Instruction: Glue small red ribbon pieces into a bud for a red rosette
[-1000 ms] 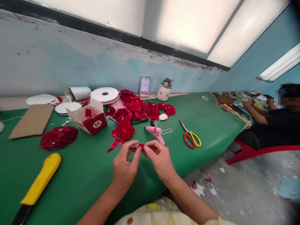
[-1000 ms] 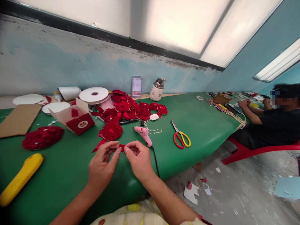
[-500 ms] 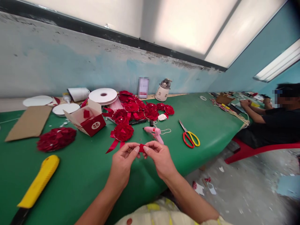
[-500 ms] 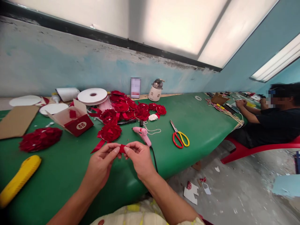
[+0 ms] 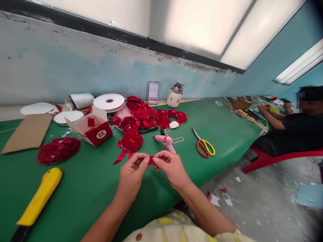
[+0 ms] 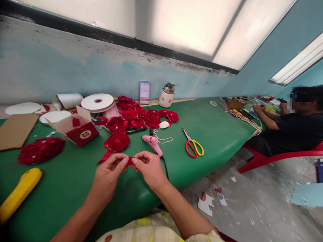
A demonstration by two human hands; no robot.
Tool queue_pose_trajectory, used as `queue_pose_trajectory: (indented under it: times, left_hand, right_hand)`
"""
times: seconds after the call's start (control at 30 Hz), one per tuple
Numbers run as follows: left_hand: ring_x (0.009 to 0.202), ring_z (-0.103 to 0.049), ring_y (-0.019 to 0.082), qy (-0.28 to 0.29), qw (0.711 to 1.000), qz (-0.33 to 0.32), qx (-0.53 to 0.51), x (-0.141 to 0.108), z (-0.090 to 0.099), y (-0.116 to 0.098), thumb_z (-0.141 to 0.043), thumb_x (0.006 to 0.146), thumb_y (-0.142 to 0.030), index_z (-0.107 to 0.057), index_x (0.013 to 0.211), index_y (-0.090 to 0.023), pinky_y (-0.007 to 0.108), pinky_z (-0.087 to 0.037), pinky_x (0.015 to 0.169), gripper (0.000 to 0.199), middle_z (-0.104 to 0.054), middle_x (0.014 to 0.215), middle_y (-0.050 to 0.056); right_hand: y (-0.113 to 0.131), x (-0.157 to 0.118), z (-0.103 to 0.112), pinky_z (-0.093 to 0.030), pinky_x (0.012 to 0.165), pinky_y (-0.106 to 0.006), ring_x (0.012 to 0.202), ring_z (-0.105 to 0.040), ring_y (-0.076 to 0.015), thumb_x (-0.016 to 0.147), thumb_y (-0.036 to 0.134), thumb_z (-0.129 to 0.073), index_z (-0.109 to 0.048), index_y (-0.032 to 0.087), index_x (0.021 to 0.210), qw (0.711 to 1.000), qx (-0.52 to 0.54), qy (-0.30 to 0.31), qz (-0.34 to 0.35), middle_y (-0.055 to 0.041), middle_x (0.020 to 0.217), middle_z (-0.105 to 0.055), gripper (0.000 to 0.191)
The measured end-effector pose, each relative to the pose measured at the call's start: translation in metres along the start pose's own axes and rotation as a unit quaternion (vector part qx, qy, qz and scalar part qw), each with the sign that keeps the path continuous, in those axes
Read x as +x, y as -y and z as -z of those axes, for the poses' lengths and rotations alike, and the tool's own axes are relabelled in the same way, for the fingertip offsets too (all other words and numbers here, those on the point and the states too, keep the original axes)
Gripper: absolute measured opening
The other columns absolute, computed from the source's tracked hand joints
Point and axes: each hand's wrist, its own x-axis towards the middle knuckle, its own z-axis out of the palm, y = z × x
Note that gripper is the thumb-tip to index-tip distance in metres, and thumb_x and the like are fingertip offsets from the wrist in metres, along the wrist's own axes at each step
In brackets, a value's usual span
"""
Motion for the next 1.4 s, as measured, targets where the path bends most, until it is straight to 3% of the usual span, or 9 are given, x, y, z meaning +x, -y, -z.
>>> queue_pose_trajectory:
  times: [0.23, 0.37, 0.57, 0.8, 1.13, 1.3, 1.4]
  left_hand:
    - [0.061, -0.043, 0.008, 0.041, 0.999, 0.013, 0.013, 0.000, 0.003, 0.001, -0.064, 0.078, -0.030, -0.061, 0.077, -0.019, 0.019, -0.036, 0.057, 0.012, -0.054, 0.068, -0.004]
    - [0.061, -0.041, 0.008, 0.096, 0.990, 0.089, -0.057, -0.002, 0.003, -0.002, -0.060, 0.081, -0.032, -0.060, 0.080, -0.019, 0.020, -0.036, 0.058, 0.014, -0.051, 0.068, -0.004]
    - [0.072, -0.048, 0.011, 0.186, 0.950, 0.173, -0.180, -0.002, 0.005, -0.009, -0.058, 0.083, -0.028, -0.060, 0.079, -0.016, 0.020, -0.036, 0.057, 0.013, -0.053, 0.074, 0.000]
    - [0.060, -0.040, 0.007, 0.189, 0.953, 0.190, -0.144, 0.003, 0.009, -0.004, -0.063, 0.080, -0.028, -0.062, 0.073, -0.014, 0.017, -0.032, 0.052, 0.016, -0.052, 0.067, -0.001]
    - [0.056, -0.042, 0.007, 0.109, 0.981, 0.144, -0.076, 0.003, 0.005, 0.005, -0.069, 0.073, -0.032, -0.061, 0.074, -0.016, 0.018, -0.033, 0.052, 0.018, -0.054, 0.064, -0.003]
    - [0.065, -0.051, 0.010, 0.040, 0.999, 0.012, 0.029, 0.001, 0.004, 0.008, -0.068, 0.073, -0.031, -0.066, 0.075, -0.018, 0.021, -0.040, 0.061, 0.013, -0.060, 0.069, -0.002]
    - [0.068, -0.054, 0.012, 0.013, 0.988, -0.088, 0.130, 0.000, 0.004, 0.009, -0.064, 0.076, -0.028, -0.067, 0.074, -0.019, 0.023, -0.042, 0.064, 0.010, -0.062, 0.071, 0.000]
  right_hand:
    - [-0.001, 0.000, 0.002, -0.043, 0.054, -0.023, 0.054, -0.053, -0.0102, 0.068, 0.024, -0.071, -0.065, 0.016, 0.070, 1.000, 0.009, 0.002, -0.007, 0.0020, 0.059, -0.058, 0.010]
    - [-0.004, 0.001, 0.005, -0.044, 0.054, -0.024, 0.054, -0.054, -0.0104, 0.067, 0.027, -0.072, -0.065, 0.016, 0.071, 0.999, 0.027, 0.015, -0.016, 0.0018, 0.060, -0.058, 0.013]
    - [-0.005, 0.004, 0.009, -0.045, 0.056, -0.025, 0.055, -0.053, -0.0103, 0.067, 0.030, -0.072, -0.066, 0.017, 0.072, 0.997, 0.027, 0.066, 0.000, 0.0018, 0.063, -0.058, 0.016]
    - [-0.001, 0.004, 0.015, -0.044, 0.057, -0.024, 0.057, -0.052, -0.0103, 0.072, 0.025, -0.069, -0.065, 0.017, 0.073, 0.995, -0.008, 0.093, 0.027, 0.0018, 0.063, -0.057, 0.009]
    - [-0.009, 0.004, 0.013, -0.044, 0.056, -0.024, 0.057, -0.053, -0.0110, 0.071, 0.023, -0.069, -0.065, 0.017, 0.072, 0.998, 0.000, 0.065, 0.020, 0.0014, 0.061, -0.058, 0.007]
    - [-0.011, 0.005, 0.009, -0.043, 0.055, -0.024, 0.057, -0.052, -0.0111, 0.072, 0.023, -0.068, -0.064, 0.017, 0.071, 0.999, -0.001, 0.047, 0.025, 0.0014, 0.062, -0.058, 0.007]
    - [-0.013, 0.006, 0.006, -0.043, 0.055, -0.024, 0.056, -0.051, -0.0109, 0.073, 0.023, -0.066, -0.062, 0.017, 0.072, 0.999, -0.009, 0.031, 0.032, 0.0016, 0.062, -0.058, 0.007]
